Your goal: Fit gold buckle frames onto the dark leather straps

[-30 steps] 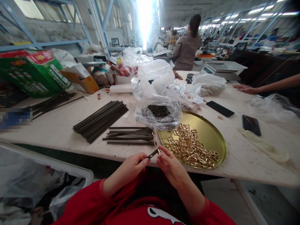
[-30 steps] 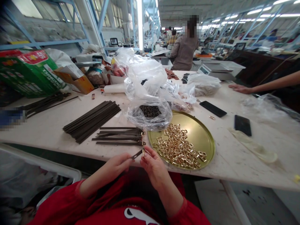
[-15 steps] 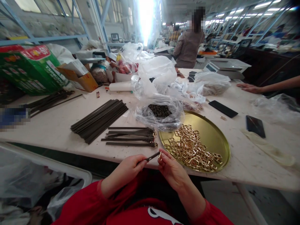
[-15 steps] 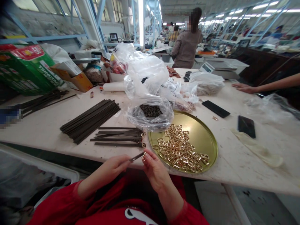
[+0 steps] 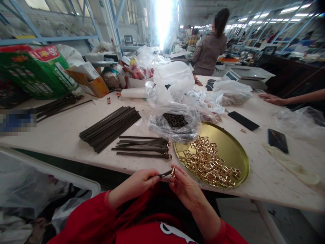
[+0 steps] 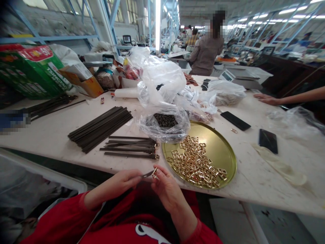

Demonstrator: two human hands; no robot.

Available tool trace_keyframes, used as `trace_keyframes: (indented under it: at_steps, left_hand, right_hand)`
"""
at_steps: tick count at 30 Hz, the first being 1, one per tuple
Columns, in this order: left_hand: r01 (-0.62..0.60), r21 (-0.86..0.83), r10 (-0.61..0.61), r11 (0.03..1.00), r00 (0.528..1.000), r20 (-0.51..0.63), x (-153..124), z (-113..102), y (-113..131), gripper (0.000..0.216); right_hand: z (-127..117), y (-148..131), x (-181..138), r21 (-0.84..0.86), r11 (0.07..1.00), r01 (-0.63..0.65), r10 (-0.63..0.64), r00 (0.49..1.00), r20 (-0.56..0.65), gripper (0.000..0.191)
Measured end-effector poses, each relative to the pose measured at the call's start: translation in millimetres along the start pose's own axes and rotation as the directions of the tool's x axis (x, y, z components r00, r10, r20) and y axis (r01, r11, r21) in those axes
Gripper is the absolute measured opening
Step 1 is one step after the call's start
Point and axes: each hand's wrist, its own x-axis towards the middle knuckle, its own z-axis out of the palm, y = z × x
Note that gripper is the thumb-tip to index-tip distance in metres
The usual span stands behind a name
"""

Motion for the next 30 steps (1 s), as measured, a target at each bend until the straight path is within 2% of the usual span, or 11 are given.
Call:
trace_keyframes:
  at_steps: [4, 10, 13, 17, 19, 24, 30]
  left_hand:
    - [-0.010, 0.041, 0.010, 0.999, 1.000, -0.014, -5, 0, -1, 0.028]
    - [-0.034, 0.196, 0.053, 0.980, 0.994, -0.095, -9, 0, -1, 0.029]
    - [-0.028, 0.235, 0.054, 0.972, 0.993, -0.104, -10, 0, 0, 0.029]
    - [-0.021, 0.154, 0.030, 0.988, 0.998, -0.058, -13, 0, 3, 0.029]
    - [-0.019, 0.115, 0.025, 0.993, 0.999, -0.044, -14, 0, 4, 0.028]
    - [-0.042, 0.097, 0.044, 0.994, 0.999, -0.019, -14, -3, 4, 0.027]
    - [-0.051, 0.121, 0.055, 0.991, 0.998, -0.032, -9, -3, 1, 0.026]
  right_hand:
    - [0, 0, -4, 0.004, 0.999, -0.054, 0.054, 0.998, 0.010, 0.033]
    - [-1, 0, -10, -0.068, 0.993, -0.100, 0.102, 0.994, 0.031, 0.027]
    - [1, 1, -13, -0.149, 0.987, -0.056, 0.064, 0.997, 0.046, 0.029]
    - [2, 4, -17, -0.227, 0.970, 0.089, -0.070, 0.993, 0.094, 0.034]
    - [2, 4, -18, -0.214, 0.972, 0.096, -0.073, 0.991, 0.113, 0.035]
    - [-1, -1, -18, -0.102, 0.990, -0.096, 0.110, 0.984, 0.140, 0.037]
    - [-6, -7, -14, 0.071, 0.960, -0.270, 0.254, 0.951, 0.175, 0.035]
